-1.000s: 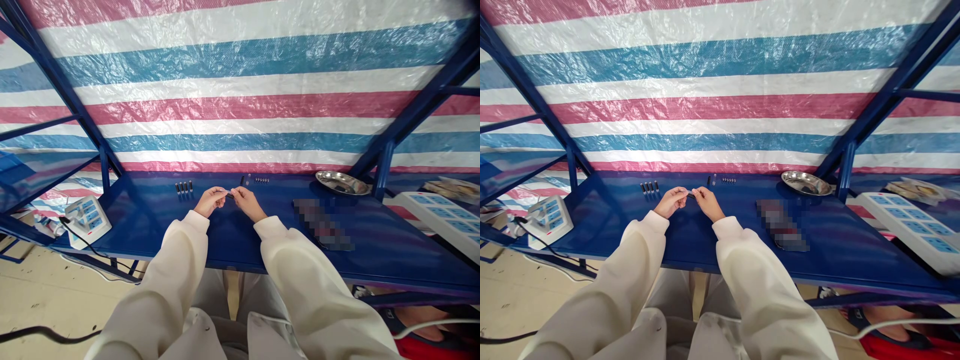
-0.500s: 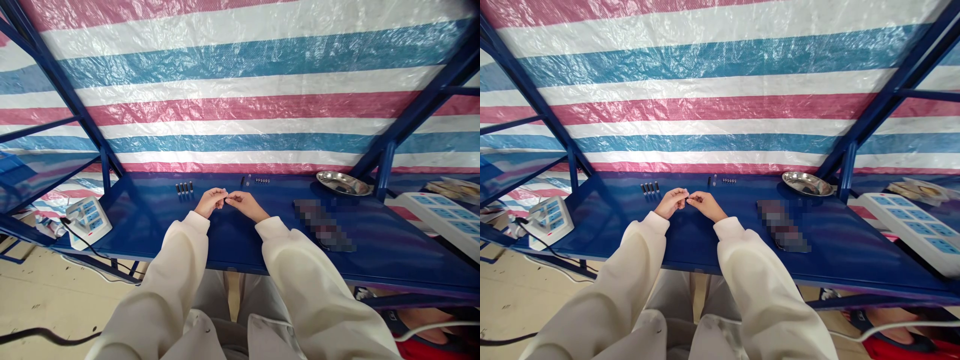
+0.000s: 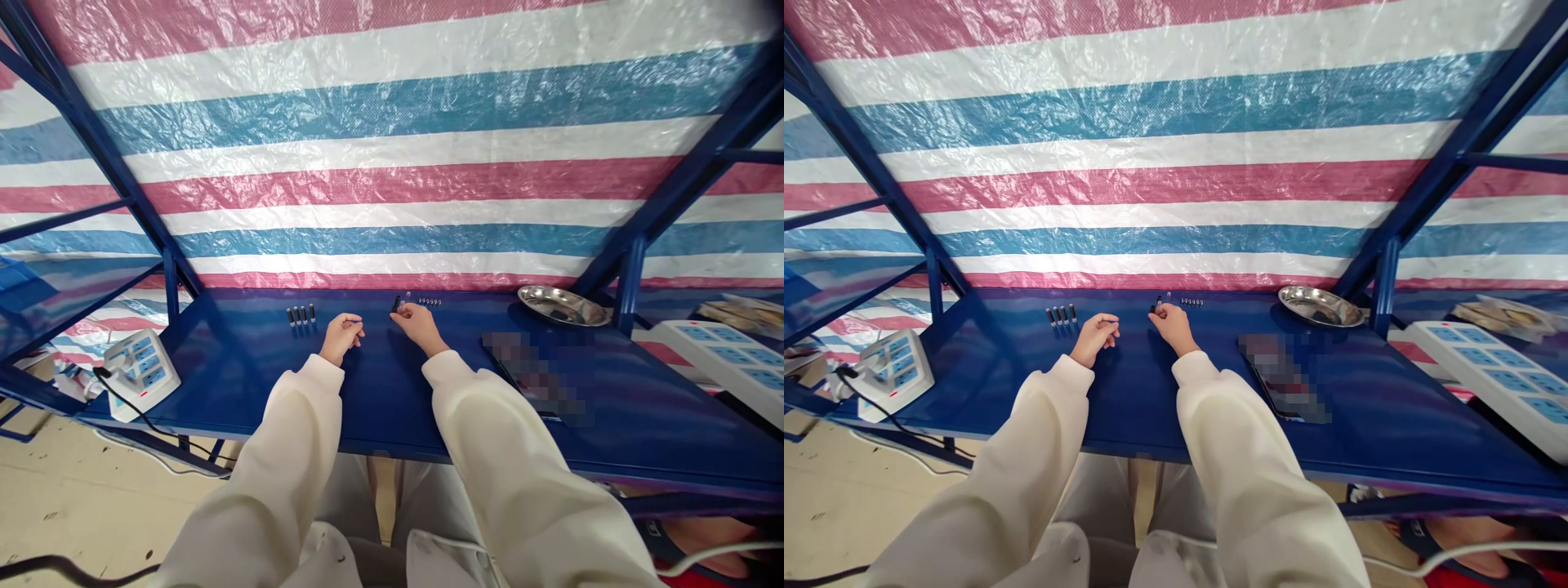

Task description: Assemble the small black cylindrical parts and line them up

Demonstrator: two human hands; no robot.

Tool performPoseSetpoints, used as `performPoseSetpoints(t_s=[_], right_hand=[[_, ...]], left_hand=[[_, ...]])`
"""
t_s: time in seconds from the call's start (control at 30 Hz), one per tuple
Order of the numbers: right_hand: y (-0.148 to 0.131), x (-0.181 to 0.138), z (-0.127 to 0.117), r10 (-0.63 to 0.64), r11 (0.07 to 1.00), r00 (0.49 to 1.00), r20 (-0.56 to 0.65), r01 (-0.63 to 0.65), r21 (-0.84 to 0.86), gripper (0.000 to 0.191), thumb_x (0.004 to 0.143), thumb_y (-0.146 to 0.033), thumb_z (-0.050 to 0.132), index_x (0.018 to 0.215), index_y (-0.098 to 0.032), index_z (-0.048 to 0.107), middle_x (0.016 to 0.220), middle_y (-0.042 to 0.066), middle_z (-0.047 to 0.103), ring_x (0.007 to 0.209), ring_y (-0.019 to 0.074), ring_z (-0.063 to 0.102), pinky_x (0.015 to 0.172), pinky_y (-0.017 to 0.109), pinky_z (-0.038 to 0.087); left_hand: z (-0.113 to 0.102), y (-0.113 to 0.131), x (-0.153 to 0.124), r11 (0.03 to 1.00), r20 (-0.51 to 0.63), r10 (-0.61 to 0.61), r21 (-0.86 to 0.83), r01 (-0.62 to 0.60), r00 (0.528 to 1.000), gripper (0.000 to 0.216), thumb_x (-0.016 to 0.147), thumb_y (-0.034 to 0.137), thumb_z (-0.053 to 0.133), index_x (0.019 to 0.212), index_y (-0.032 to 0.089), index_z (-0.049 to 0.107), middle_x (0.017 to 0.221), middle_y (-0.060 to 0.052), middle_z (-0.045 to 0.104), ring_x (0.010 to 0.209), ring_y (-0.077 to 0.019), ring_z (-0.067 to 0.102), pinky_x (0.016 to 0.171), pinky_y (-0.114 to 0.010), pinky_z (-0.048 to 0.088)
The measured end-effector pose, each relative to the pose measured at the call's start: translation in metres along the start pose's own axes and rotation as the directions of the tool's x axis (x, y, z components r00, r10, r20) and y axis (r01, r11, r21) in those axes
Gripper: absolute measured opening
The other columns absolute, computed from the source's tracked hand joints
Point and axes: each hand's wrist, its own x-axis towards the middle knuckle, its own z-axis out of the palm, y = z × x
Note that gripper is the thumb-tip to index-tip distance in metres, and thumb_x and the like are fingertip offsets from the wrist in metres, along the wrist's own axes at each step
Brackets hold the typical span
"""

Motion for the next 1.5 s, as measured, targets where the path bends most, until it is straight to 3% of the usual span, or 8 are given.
performPoseSetpoints(t_s=[0.13,0.33,1.0,1.5], right_hand=[[0.008,0.014,0.001,0.053,0.984,0.996,-0.067,-0.063,-0.165,0.01,0.07,-0.029,0.061,0.069,-0.019,0.061,0.072,0.004,0.066,0.07,0.018,0.06,0.065,0.028,0.042],[0.015,0.019,0.008,0.06,0.973,0.989,-0.133,-0.088,-0.215,0.012,0.072,-0.03,0.059,0.071,-0.019,0.064,0.074,0.005,0.067,0.072,0.0192,0.061,0.064,0.028,0.042],[0.02,0.017,0.009,0.054,0.977,0.99,-0.133,-0.08,-0.199,0.013,0.072,-0.029,0.06,0.069,-0.018,0.065,0.069,0.005,0.068,0.065,0.0182,0.06,0.059,0.027,0.04],[0.017,0.017,0.005,0.091,0.956,0.994,-0.057,-0.104,-0.273,0.011,0.076,-0.024,0.059,0.081,-0.016,0.066,0.081,0.008,0.069,0.079,0.0206,0.063,0.07,0.029,0.044]], left_hand=[[0.002,0.0,0.0,0.999,-0.011,-0.026,0.031,0.027,1.0,0.007,0.075,0.008,0.056,0.08,0.013,0.055,0.05,0.004,0.057,0.033,-0.0059,0.047,0.034,-0.018,0.025],[0.005,-0.003,0.0,0.999,0.036,-0.029,0.045,0.027,0.999,0.007,0.074,0.011,0.059,0.08,0.013,0.056,0.052,0.003,0.058,0.033,-0.0062,0.048,0.034,-0.018,0.025],[0.009,0.003,-0.008,0.995,0.077,-0.061,0.087,0.054,0.995,0.005,0.077,0.011,0.056,0.081,0.013,0.056,0.054,0.003,0.058,0.034,-0.0061,0.047,0.035,-0.018,0.027],[0.008,0.001,-0.006,0.995,0.084,-0.042,0.09,0.034,0.996,0.007,0.076,0.01,0.054,0.083,0.013,0.056,0.055,0.003,0.058,0.036,-0.006,0.049,0.035,-0.018,0.028]])
